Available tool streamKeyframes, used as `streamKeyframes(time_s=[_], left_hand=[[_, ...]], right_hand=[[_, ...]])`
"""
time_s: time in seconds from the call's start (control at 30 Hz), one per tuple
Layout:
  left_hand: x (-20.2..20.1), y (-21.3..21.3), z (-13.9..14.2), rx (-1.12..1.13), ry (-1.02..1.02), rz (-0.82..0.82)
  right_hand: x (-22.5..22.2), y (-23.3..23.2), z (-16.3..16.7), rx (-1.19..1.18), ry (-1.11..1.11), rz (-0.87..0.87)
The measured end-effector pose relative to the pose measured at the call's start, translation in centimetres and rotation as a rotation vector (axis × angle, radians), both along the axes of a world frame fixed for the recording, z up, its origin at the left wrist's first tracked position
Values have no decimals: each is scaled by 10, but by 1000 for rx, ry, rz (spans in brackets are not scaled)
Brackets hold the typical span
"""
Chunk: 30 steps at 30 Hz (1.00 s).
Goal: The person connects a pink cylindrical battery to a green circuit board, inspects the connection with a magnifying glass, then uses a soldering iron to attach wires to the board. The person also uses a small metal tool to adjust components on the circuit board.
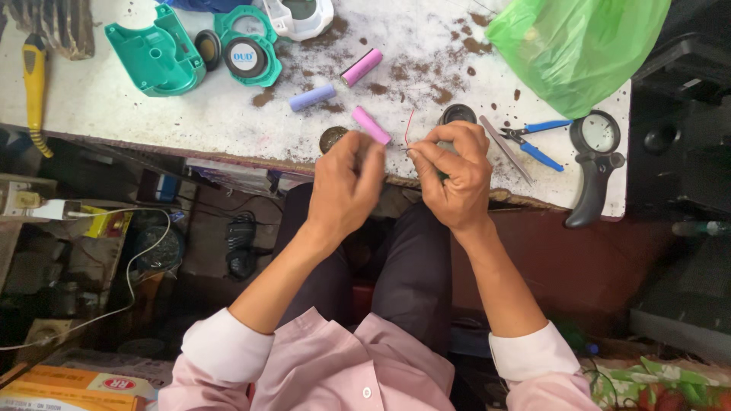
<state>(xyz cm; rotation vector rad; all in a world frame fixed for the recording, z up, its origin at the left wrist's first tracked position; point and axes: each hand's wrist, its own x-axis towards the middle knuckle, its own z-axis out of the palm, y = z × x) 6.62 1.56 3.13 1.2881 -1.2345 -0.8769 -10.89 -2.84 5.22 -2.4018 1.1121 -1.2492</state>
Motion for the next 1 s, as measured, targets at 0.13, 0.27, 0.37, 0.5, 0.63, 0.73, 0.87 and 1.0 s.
streamKeyframes(time_s=[0.13,0.27,0.37,0.5,0.63,0.73,0.87,1.0], left_hand=[[3,3,7,-384,-437,37],[-1,0,4,-327,-326,-13],[-3,-6,0,-14,149,-82],[-2,-14,0,584,887,-153],[4,2,1,441,495,-73],[18,29,-5,17,-84,180],[53,84,-27,-1,-264,428],[80,163,-52,149,-249,583]], right_hand=[[2,-1,1,14,0,21],[-1,0,1,7,20,41],[-1,0,2,-7,34,58],[3,0,8,-40,62,70],[8,2,15,-95,136,-41],[1,8,19,-170,62,-89],[-19,27,19,-112,-159,-172],[-18,58,-2,19,-173,-72]])
